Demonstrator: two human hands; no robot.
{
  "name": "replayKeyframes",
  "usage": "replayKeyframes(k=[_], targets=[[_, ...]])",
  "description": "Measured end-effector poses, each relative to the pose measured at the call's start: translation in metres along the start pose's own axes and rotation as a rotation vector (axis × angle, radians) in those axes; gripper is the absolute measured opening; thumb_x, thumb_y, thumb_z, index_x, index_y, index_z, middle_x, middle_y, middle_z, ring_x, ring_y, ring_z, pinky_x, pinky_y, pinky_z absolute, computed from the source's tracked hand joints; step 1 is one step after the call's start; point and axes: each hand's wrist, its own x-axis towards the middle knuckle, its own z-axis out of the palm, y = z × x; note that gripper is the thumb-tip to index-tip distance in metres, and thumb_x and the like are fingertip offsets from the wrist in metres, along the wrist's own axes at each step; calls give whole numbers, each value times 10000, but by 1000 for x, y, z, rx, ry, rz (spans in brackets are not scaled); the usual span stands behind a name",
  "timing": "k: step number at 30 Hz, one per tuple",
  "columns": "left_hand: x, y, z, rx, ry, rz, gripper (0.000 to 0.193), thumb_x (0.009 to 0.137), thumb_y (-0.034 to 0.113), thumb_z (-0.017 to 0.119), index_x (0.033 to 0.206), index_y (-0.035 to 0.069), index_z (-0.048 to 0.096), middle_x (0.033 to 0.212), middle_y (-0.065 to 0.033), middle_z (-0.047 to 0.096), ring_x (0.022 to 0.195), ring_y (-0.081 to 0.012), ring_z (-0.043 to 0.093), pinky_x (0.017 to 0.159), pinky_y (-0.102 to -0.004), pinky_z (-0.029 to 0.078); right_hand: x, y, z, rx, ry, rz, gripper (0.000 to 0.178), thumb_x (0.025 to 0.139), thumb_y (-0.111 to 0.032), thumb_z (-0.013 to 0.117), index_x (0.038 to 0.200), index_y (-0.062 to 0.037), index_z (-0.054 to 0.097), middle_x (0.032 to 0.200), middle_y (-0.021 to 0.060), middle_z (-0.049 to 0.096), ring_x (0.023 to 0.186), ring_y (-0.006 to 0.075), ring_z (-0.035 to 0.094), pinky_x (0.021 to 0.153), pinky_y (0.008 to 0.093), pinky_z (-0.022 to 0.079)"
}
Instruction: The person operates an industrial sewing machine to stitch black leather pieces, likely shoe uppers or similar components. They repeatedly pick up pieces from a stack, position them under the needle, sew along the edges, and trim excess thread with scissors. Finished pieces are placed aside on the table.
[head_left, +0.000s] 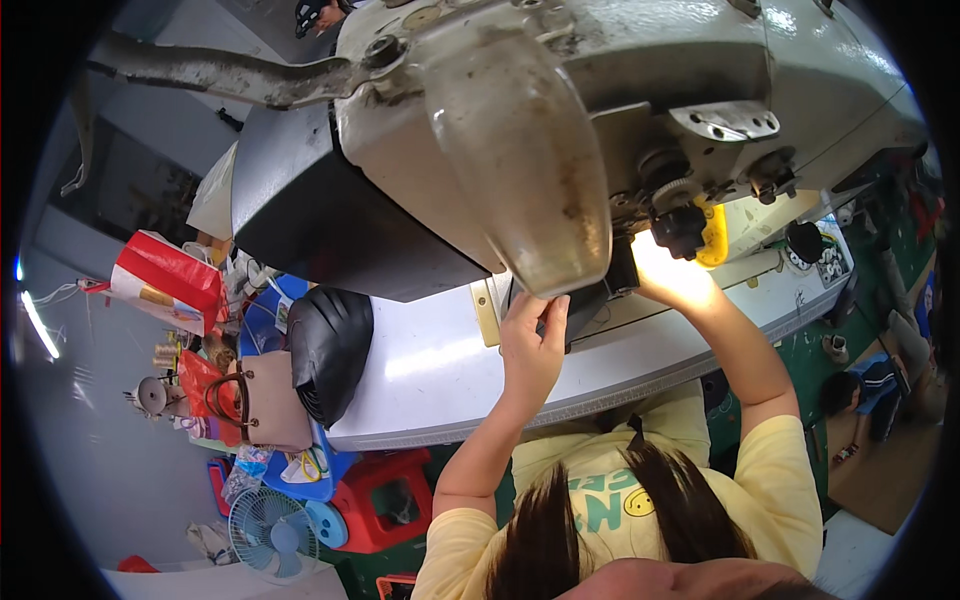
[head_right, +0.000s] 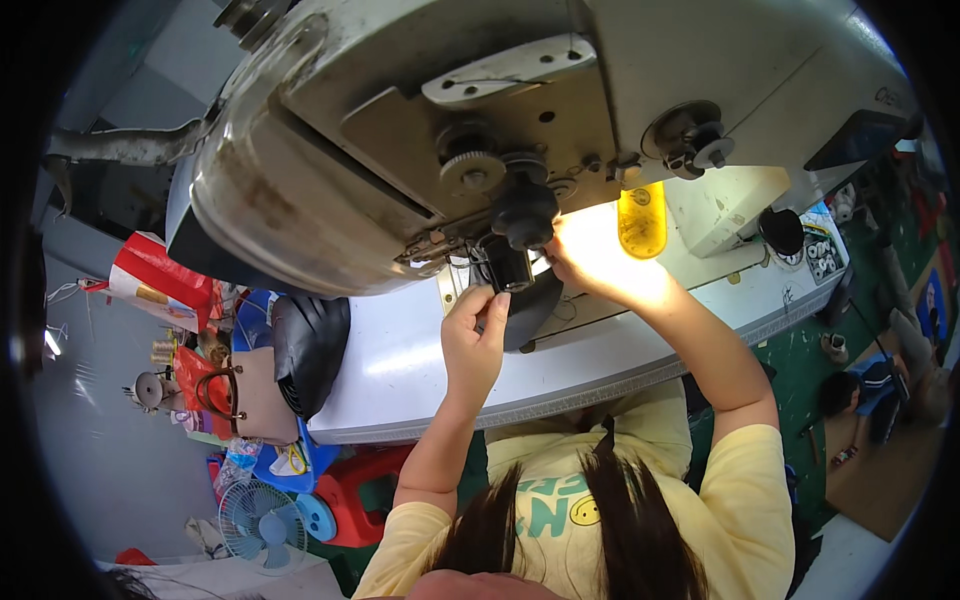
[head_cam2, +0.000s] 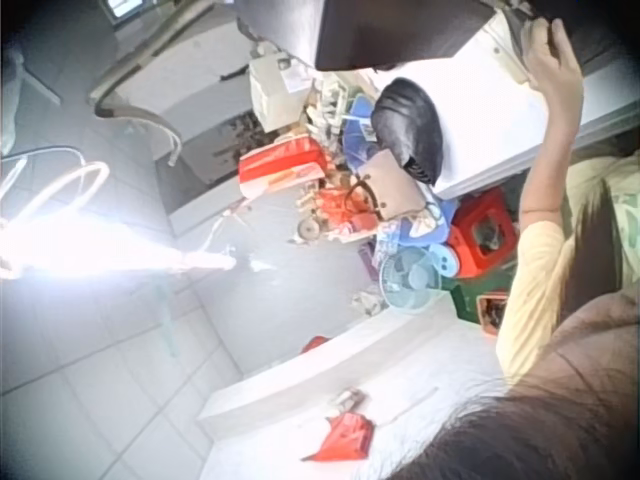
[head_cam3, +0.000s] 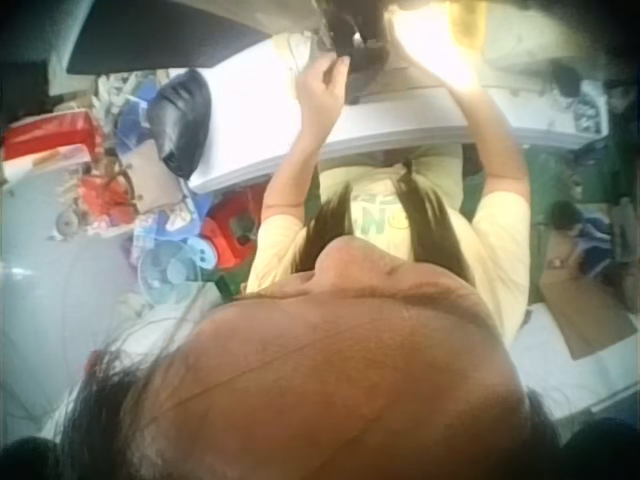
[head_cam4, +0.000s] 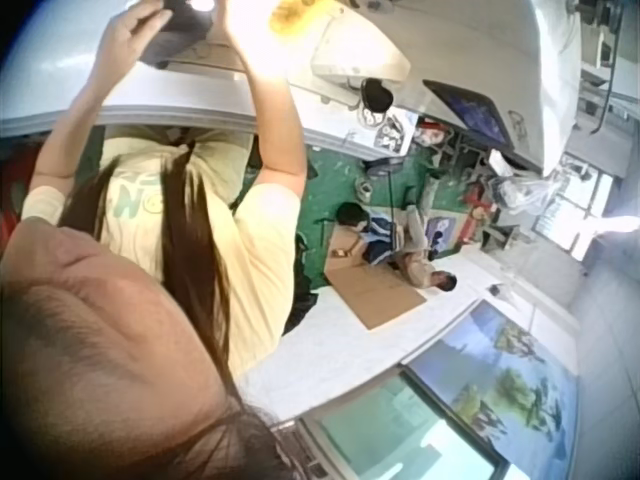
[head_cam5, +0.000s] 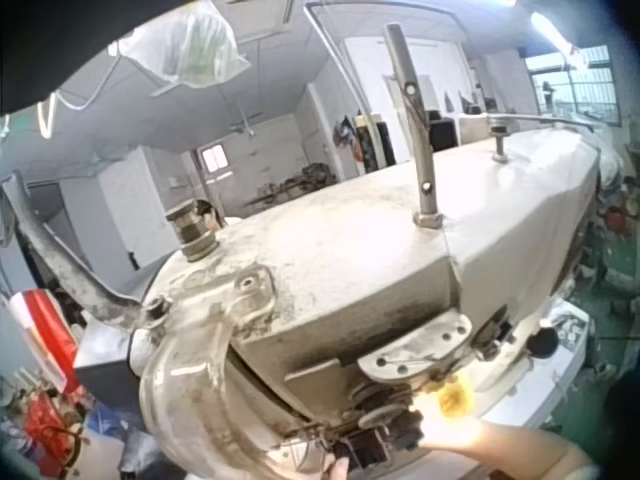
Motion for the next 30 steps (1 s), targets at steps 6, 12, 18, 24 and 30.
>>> replayKeyframes(k=[6, 12, 18, 24, 30], targets=[[-2, -9, -7, -103, -95, -193, 212, 868, 151, 553, 710, 11, 544, 532, 28, 429, 467, -43, 392, 432, -193, 305, -22, -9, 25, 316, 456, 164, 190, 624, -24, 668, 769, -42, 547, 645, 70, 522, 508, 215, 486, 480, 324, 399], [6, 5, -9, -238, -138, -360, 212, 859, 149, 559, 697, 15, 535, 571, 11, 449, 515, -66, 412, 473, -205, 330, -80, -71, 72, 1382, 200, 793, 189, 772, -141, 686, 860, -5, 588, 715, -27, 554, 581, 47, 445, 530, 222, 381], [14, 4, -14, 379, -26, 372, 141, 796, 62, 562, 697, -13, 496, 697, -66, 439, 754, -227, 406, 685, -311, 346, -93, -75, 37, 1209, -119, 868, 120, 788, -91, 654, 749, 3, 591, 597, -47, 495, 556, 38, 412, 503, 216, 369], [14, -3, -14, 187, -191, 165, 189, 796, 66, 559, 669, -6, 439, 646, -72, 403, 708, -203, 391, 657, -299, 339, -82, -71, 25, 1285, -58, 862, 148, 787, -109, 668, 740, -4, 576, 590, -48, 490, 542, 35, 404, 484, 211, 357], [15, -4, -18, 166, -240, 115, 199, 795, 89, 570, 674, -4, 442, 639, -63, 407, 693, -195, 388, 657, -287, 334, -90, -76, 25, 1269, -157, 939, 170, 788, -140, 675, 726, -18, 574, 542, -46, 485, 465, 15, 401, 416, 193, 329]])
